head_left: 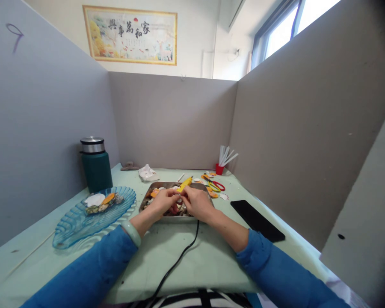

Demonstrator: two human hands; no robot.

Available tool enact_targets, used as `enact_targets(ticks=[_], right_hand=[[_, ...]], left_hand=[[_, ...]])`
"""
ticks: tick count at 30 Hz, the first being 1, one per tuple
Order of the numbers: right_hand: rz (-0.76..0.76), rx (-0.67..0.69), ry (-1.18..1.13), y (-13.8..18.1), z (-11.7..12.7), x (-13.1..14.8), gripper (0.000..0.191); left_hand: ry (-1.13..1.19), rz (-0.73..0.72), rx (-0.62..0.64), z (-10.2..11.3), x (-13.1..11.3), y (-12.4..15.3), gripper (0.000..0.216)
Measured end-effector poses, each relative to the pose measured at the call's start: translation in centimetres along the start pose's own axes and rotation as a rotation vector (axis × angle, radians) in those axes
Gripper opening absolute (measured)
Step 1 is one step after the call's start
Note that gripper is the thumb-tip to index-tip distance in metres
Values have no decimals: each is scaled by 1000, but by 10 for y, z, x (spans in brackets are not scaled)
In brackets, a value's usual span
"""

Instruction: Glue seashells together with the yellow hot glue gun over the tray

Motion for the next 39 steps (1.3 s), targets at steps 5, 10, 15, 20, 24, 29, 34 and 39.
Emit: enact_targets(ticks=[5, 10, 15, 20, 24, 29, 34, 39], right_hand=[[-3, 1, 12, 0, 0, 0, 10], [-11, 8, 19, -1, -1, 0, 11], [-8, 9, 21, 0, -1, 0, 10], [-12, 22, 28, 0, 0, 2, 11], [-9, 24, 39, 0, -1, 1, 12], [4, 13, 38, 0, -1, 1, 11], [-4, 33, 46, 0, -1, 2, 12], [-14, 42, 56, 0, -1, 2, 12]], left_hand=[[5, 3, 6, 0, 2, -1, 28], [-11, 2, 13, 0, 1, 0, 24], [-15, 11, 15, -2, -2, 2, 21], [-12, 19, 2, -2, -4, 3, 22], [-20, 17, 11, -2, -3, 3, 21], [-47, 12, 25, -2, -3, 3, 19], [-29, 12, 20, -2, -3, 3, 22], [-43, 13, 26, -2, -4, 3, 19]])
Point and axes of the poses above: each hand's wrist, its own y-axis away from the middle knuckle, its own z-axis out of the back of the hand, x = y × z, the point moved 3 cm from there along -y, towards the middle knuckle, and after that the axes turned 7 degrees about -z, right-handed, at the moved point
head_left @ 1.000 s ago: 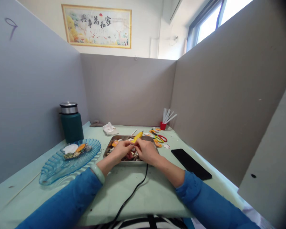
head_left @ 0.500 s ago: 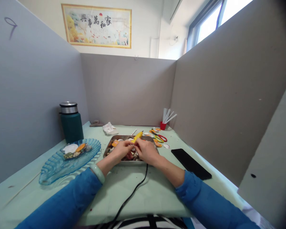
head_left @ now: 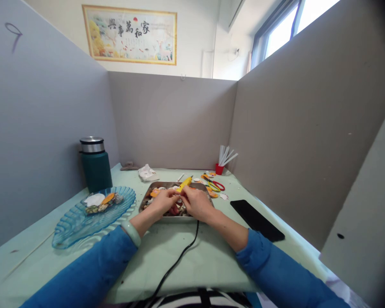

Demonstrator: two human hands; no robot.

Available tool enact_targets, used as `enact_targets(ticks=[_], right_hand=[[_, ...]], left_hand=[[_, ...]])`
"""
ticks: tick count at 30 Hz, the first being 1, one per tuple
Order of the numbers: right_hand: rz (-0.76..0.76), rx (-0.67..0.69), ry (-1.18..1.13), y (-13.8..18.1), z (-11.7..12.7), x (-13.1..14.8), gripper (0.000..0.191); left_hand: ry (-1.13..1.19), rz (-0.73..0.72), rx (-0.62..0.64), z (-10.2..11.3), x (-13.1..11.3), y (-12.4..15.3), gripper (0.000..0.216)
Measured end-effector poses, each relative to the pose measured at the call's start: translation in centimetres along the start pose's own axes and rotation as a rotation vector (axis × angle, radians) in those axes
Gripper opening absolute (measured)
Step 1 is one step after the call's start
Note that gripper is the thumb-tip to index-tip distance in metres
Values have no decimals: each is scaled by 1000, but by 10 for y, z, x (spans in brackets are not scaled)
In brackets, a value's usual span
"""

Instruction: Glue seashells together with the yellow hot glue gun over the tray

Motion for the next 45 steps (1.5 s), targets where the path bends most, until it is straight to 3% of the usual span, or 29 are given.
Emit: enact_targets(ticks=[11, 30, 45], right_hand=[[2, -14, 8, 1, 1, 0, 13], [-81, 12, 60, 0, 2, -1, 18], [-36, 11, 14, 0, 0, -1, 15]], left_hand=[[-9, -3, 4, 0, 1, -1, 14], [10, -10, 32, -1, -2, 1, 30], [16, -5, -1, 1, 4, -2, 26]])
Point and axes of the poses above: each hand's wrist, its own y-axis away from the middle knuckle, its own z-axis out of the back of the hand, x = y × z, the point moved 3 cm from there along -y, towards the middle knuckle, and after that the axes turned 7 degrees about -z, right-handed, at the moved point
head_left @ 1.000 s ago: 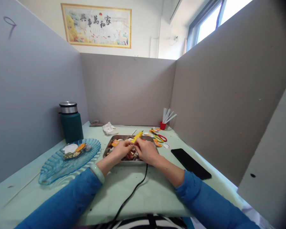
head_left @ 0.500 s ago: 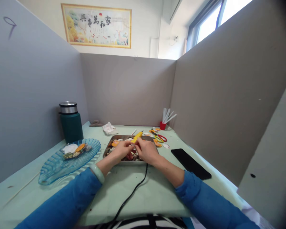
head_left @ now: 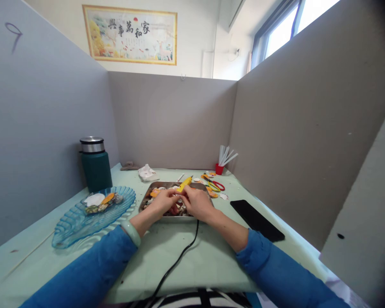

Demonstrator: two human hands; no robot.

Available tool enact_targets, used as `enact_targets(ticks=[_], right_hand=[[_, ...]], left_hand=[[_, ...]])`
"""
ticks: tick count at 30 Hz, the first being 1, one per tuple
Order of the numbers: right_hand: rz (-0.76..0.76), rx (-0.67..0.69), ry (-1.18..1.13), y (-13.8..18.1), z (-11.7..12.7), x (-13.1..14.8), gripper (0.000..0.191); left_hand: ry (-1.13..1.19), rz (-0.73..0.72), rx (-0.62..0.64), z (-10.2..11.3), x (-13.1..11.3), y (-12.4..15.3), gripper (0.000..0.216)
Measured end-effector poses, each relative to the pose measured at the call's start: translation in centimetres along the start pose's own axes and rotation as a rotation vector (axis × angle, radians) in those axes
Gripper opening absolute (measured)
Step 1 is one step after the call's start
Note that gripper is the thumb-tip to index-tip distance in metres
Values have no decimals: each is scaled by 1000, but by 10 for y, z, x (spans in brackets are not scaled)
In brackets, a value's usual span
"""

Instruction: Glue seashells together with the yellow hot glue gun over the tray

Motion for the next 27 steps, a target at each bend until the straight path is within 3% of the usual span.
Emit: enact_targets(ticks=[27], right_hand=[[18, -23, -23, 0, 1, 1, 12]], left_hand=[[-2, -1, 3, -2, -5, 3, 20]])
Point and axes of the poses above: each hand's wrist, its own y-axis away from the middle knuckle, its own z-axis out of the back of the hand, x = y × z, the point moved 3 cm from there along -y, towards the middle knuckle, and after that the axes turned 7 degrees about -z, right-handed, at the moved point
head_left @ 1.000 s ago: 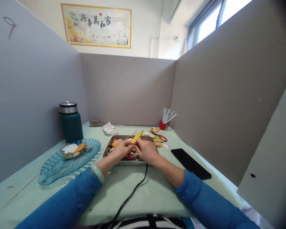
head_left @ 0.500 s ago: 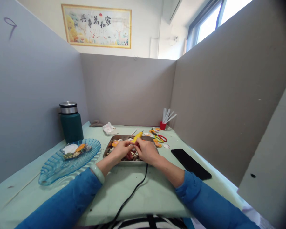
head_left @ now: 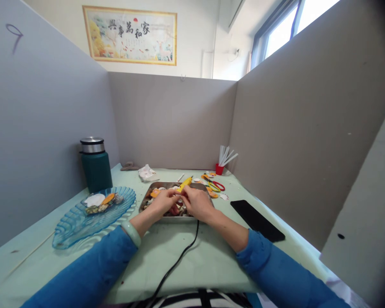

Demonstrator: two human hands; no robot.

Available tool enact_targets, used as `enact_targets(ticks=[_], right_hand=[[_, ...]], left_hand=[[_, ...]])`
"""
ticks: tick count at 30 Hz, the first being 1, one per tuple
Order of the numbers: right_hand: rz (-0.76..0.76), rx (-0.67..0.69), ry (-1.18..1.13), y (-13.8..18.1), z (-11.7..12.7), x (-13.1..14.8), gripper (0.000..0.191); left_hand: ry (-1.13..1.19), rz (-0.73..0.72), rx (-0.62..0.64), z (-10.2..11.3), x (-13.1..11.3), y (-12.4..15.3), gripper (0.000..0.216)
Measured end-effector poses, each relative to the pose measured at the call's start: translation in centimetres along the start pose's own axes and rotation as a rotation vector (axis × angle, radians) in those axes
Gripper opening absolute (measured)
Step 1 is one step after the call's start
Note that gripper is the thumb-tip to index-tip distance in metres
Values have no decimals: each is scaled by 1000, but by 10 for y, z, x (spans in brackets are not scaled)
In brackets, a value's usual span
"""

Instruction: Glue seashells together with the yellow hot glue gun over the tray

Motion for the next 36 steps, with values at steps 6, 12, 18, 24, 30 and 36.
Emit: enact_targets(ticks=[6, 12, 18, 24, 30, 36], right_hand=[[4, 3, 10, 0, -2, -1, 13], [-12, 22, 22, 0, 0, 0, 14], [-19, 48, 27, 0, 1, 1, 15], [-19, 50, 26, 0, 2, 1, 15], [-21, 49, 18, 0, 1, 1, 16], [0, 31, 0, 0, 0, 0, 14]], left_hand=[[-13, 0, 13, 0, 0, 0, 21], [-22, 8, 19, 0, 3, -1, 18], [-31, 4, 21, 1, 3, -1, 21], [-6, 11, 26, 1, 4, -2, 24], [-15, 10, 11, 0, 1, 0, 25], [-10, 12, -1, 0, 1, -1, 23]])
Point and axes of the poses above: each hand's wrist, its own y-axis away from the middle knuckle, its own z-axis out of the back of the hand, x = y × z, the point moved 3 cm from there along -y, towards the middle knuckle, and after that the axes turned 7 degrees about -z, right-handed, at the moved point
